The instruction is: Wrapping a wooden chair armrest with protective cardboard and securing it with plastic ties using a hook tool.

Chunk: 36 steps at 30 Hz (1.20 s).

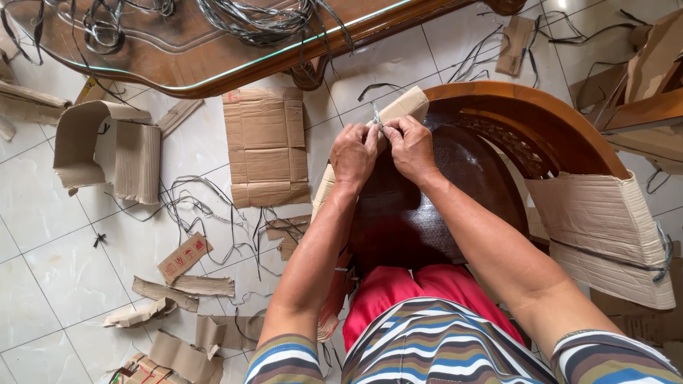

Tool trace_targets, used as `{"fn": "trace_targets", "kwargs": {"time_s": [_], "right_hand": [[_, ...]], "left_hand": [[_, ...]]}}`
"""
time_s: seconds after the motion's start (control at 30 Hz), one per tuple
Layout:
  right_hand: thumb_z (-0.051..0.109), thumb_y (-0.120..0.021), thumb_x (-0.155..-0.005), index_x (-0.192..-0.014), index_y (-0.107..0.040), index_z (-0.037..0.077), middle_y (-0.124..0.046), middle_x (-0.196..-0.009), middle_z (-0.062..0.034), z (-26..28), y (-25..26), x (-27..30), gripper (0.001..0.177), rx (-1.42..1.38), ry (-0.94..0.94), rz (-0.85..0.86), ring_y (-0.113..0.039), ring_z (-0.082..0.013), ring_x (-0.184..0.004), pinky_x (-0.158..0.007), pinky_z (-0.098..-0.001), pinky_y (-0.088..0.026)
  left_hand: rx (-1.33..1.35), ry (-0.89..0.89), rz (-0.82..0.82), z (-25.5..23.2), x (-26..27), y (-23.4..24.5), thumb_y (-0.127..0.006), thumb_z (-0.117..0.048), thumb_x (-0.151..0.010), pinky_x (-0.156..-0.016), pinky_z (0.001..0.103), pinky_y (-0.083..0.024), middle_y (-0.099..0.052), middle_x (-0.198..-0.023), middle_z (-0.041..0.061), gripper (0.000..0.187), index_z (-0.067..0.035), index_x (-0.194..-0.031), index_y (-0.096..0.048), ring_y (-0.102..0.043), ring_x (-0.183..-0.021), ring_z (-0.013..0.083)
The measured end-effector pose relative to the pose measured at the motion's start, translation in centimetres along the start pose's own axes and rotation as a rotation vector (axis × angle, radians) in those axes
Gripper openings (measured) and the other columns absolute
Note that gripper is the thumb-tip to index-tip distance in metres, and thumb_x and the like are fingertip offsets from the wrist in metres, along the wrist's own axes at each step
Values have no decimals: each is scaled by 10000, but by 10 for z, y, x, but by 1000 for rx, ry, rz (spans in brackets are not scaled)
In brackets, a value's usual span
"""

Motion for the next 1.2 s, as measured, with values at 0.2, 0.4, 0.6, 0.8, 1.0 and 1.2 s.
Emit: {"fn": "trace_targets", "kwargs": {"time_s": [0.2,0.4,0.6,0.8,1.0,1.2], "right_hand": [[108,-719,-987,-966,-744,86,-669,-851,-149,-3,-1,0,40,-29,-47,5,-703,-376,-903,-813,-457,-547],[149,-747,-980,-950,-754,109,-689,-844,-125,-6,-3,1,50,-43,-92,-4,-716,-342,-901,-815,-434,-551],[209,-724,-1003,-911,-694,68,-684,-796,-197,-6,9,8,172,76,-148,-49,-694,-434,-852,-764,-510,-530],[332,-636,-1038,-831,-622,116,-662,-718,-177,-33,5,27,300,250,-303,-23,-700,-428,-809,-699,-512,-524],[368,-649,-1016,-861,-678,143,-688,-769,-154,-92,21,66,275,199,-442,40,-702,-398,-855,-720,-483,-539],[381,-613,-1006,-1084,-758,138,-763,-983,-151,-175,60,184,293,349,-675,297,-704,-390,-1032,-882,-509,-546]], "left_hand": [[216,492,310,-4,-3,-7,-660,-478,-812,-786,463,-598,-763,-794,27,270,-276,-895,-819,-746,-894,322],[314,527,345,-11,-9,0,-649,-332,-814,-731,427,-607,-727,-712,99,256,-189,-917,-834,-744,-772,306],[101,185,266,-22,-21,18,-568,-171,-890,-788,548,-590,-693,-895,255,228,-3,-930,-718,-707,-918,448],[-22,10,235,-22,-27,17,-537,-137,-922,-752,515,-586,-606,-884,175,155,-7,-940,-621,-686,-871,402],[232,-19,195,37,-17,32,-637,-243,-976,-925,464,-560,-724,-1038,160,247,-83,-1139,-728,-704,-1030,353],[-44,33,166,30,74,91,-767,-363,-908,-1020,605,-503,-586,-1312,347,762,69,-1456,-461,-591,-1213,518]]}}
Point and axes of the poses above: each hand's wrist, its own x-axis away from the middle knuckle, its own y-axis out of the back of the hand, z = x × y, the point moved 4 cm from there along -x, towards the middle knuckle
